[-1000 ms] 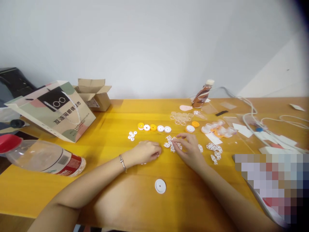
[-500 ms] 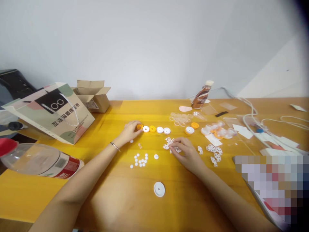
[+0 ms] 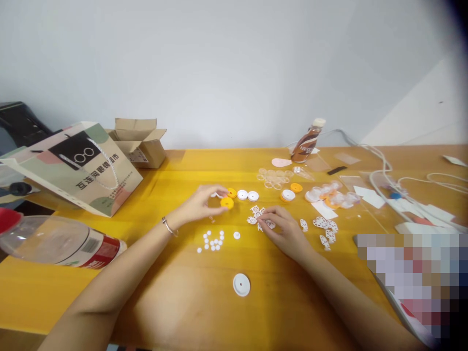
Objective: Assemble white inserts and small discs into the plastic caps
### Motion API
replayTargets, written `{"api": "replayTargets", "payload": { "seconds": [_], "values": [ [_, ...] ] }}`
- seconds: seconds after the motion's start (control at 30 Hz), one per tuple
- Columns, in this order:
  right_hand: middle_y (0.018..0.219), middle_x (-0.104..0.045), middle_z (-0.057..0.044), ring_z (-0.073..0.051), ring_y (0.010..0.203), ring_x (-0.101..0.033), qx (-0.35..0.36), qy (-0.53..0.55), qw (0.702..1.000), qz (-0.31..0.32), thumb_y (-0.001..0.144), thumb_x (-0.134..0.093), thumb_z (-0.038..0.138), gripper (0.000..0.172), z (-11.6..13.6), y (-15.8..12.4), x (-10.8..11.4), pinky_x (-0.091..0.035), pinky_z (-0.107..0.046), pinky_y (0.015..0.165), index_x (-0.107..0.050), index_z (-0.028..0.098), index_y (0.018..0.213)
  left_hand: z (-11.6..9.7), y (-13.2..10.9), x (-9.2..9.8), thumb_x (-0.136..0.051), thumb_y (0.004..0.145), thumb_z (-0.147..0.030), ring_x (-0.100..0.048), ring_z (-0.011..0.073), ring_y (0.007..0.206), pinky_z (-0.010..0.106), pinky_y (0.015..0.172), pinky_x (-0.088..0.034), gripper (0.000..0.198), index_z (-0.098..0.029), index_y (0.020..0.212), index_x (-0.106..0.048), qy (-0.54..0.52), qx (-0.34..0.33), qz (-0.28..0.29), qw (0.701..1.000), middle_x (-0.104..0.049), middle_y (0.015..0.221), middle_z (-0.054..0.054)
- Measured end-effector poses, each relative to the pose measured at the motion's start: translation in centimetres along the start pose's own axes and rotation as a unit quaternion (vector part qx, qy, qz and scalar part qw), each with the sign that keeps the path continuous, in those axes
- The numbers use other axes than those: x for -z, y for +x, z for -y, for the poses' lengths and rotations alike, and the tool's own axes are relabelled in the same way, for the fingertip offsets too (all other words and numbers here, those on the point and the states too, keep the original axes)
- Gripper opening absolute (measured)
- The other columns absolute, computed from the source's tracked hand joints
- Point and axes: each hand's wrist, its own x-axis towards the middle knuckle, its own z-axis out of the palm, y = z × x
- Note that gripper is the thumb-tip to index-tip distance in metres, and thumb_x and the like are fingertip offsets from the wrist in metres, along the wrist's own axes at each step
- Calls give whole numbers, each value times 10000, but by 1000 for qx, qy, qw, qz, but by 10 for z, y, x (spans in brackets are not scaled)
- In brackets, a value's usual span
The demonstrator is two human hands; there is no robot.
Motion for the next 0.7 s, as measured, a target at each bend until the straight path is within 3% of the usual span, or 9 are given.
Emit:
{"api": "replayTargets", "payload": {
  "seconds": [0.1, 0.2, 0.6, 0.7],
  "values": [
    [830, -540, -52, -173, 781, -534, 0, 3, 1000, 2, 799, -479, 228, 113, -1, 0, 0, -441, -322, 709, -590, 213, 815, -27, -3, -4, -567, 734, -316, -513, 149, 952, 303, 886, -335, 318, -236, 1033, -499, -19, -80, 136, 987, -579, 1017, 16],
    [827, -539, -54, -175, 779, -535, 5, 6, 1000, -2, 795, -486, 231, 107, -1, 1, 0, -448, -324, 703, -589, 212, 817, -35, -4, -13, -572, 733, -287, -507, 152, 954, 316, 889, -317, 307, -241, 1027, -497, -2, -106, 194, 975, -585, 999, 9],
    [831, -535, -51, -169, 778, -528, 0, 11, 1000, 21, 800, -477, 213, 111, 0, -1, -1, -451, -321, 712, -585, 216, 826, -20, -6, -27, -563, 749, -255, -495, 150, 984, 311, 894, -292, 286, -232, 1026, -498, 13, -109, 213, 971, -577, 1030, 15],
    [839, -545, -52, -170, 795, -529, 5, 21, 999, 32, 806, -468, 211, 112, 3, -1, -2, -451, -319, 721, -577, 212, 832, -19, -3, -20, -524, 784, -276, -445, 157, 1062, 321, 919, -290, 291, -240, 1069, -475, 20, -111, 181, 977, -527, 1122, 30]
  ]
}}
